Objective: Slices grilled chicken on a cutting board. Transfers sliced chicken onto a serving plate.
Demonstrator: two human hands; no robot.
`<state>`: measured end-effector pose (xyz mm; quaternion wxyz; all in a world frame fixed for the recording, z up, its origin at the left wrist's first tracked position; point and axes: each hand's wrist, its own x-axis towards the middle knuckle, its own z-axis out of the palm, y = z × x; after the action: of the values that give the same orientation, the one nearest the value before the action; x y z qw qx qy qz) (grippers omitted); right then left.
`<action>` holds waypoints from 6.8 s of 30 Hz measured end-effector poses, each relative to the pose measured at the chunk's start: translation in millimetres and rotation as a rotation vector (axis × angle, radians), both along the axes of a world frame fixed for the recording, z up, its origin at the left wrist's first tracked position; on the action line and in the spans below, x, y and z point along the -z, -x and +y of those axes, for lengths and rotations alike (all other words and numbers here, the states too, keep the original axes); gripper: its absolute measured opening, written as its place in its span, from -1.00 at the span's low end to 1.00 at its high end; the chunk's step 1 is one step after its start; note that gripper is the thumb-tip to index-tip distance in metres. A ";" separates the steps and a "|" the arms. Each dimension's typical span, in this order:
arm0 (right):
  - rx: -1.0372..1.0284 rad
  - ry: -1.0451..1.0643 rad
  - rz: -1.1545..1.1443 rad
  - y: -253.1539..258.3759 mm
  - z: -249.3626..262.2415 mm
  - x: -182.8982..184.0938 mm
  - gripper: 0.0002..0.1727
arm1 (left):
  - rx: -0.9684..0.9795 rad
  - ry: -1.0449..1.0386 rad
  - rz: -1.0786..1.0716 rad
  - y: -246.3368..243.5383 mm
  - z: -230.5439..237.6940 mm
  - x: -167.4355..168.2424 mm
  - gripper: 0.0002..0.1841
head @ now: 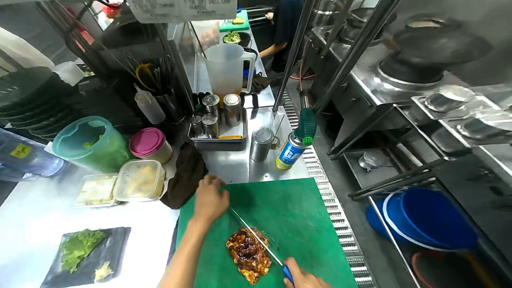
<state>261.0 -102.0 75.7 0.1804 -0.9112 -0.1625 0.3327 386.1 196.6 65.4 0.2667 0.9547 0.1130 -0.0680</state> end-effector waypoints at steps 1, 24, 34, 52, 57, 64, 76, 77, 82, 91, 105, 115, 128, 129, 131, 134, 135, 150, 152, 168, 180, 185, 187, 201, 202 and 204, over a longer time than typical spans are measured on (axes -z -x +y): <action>-0.002 0.012 0.004 -0.4 1.2 -1.3 -0.57 | 0.065 0.044 -0.035 -1.3 -14.7 6.1 -0.71; -0.008 0.173 0.112 -8.1 21.4 -8.8 -0.62 | 0.344 0.087 -0.166 -16.7 -59.7 77.1 -0.76; 0.013 0.127 0.040 -4.3 14.7 -12.4 -0.62 | 0.308 0.146 -0.214 -18.9 -60.0 69.6 -0.77; 0.028 0.093 0.022 -5.9 14.2 -11.5 -0.63 | 0.280 0.184 -0.286 -24.5 -58.4 68.4 -0.78; 0.022 0.137 0.086 -11.2 18.7 -10.1 -0.61 | 0.245 0.185 -0.266 -24.8 -55.2 80.3 -0.77; 0.009 0.136 0.085 -12.9 19.3 -9.5 -0.62 | 0.247 0.155 -0.231 -25.0 -56.8 82.9 -0.78; 0.015 0.165 0.219 -24.0 25.3 -25.0 -0.57 | 0.265 0.175 -0.181 -25.6 -54.7 78.2 -0.77; 0.015 0.169 0.227 -24.6 25.9 -27.1 -0.57 | 0.266 0.180 -0.182 -25.6 -54.6 78.0 -0.78; 0.012 0.170 0.265 -27.2 27.3 -31.2 -0.56 | 0.251 0.178 -0.201 -26.2 -55.0 80.2 -0.78; 0.004 0.168 0.205 -19.3 26.1 -14.9 -0.59 | 0.246 0.149 -0.214 -23.5 -55.8 82.1 -0.79; 0.037 0.102 0.067 -4.9 22.7 21.0 -0.59 | 0.178 0.194 -0.202 -26.1 -52.6 72.9 -0.77; 0.121 -0.198 -0.099 -6.7 -11.0 5.6 -0.56 | -0.280 0.316 -0.469 59.9 -21.8 35.5 -0.76; 0.215 -0.210 -0.064 -4.9 -53.6 14.7 -0.53 | 0.301 0.198 0.065 66.8 -33.3 27.4 -0.57; 0.218 -0.211 -0.056 -4.2 -53.5 15.4 -0.53 | 0.325 0.177 0.114 63.6 -35.6 25.9 -0.57; 0.221 -0.214 -0.053 -2.6 -52.7 17.2 -0.53 | 0.354 0.135 0.177 58.8 -39.1 24.5 -0.60; 0.234 -0.233 -0.050 0.3 -51.3 19.5 -0.53 | 0.387 0.098 0.223 56.4 -40.0 22.5 -0.63; 0.236 -0.239 -0.047 0.9 -50.8 20.3 -0.53 | 0.391 0.091 0.231 57.4 -38.8 21.6 -0.63; 0.213 -0.226 -0.010 -2.8 -47.5 26.9 -0.53 | 0.145 0.053 0.253 177.5 -22.8 6.1 -0.49; 0.210 -0.224 -0.022 -3.7 -46.4 29.0 -0.53 | 0.086 0.024 0.219 202.2 -34.6 4.9 -0.38; 0.153 -0.183 0.026 -14.1 -38.7 29.6 -0.52 | 0.171 -0.313 -0.124 159.7 -125.6 41.5 0.14; 0.014 -0.072 0.109 -37.7 -48.6 23.9 -0.54 | -0.104 -0.112 -0.222 219.2 -67.5 22.1 0.22; -0.035 -0.071 0.102 -41.2 -52.4 30.6 -0.56 | -0.174 -0.099 -0.208 260.8 -48.3 52.2 0.10; -0.045 -0.052 0.103 -41.4 -51.7 29.1 -0.55 | -0.200 -0.098 -0.244 256.9 -50.4 59.0 0.07; -0.086 -0.028 0.093 -30.3 -45.5 23.6 -0.57 | -0.173 -0.104 -0.247 213.5 -39.7 55.3 0.10; -0.078 -0.032 0.090 -28.4 -46.1 23.6 -0.57 | -0.164 -0.102 -0.240 212.8 -39.1 55.0 0.11; -0.052 -0.040 0.080 -27.1 -48.5 25.6 -0.57 | -0.138 -0.096 -0.210 213.4 -35.4 53.9 0.13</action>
<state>288.1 -150.4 50.1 0.1962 -0.8890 -0.1852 0.3701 172.6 161.3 11.4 0.2352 0.9581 0.1532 0.0563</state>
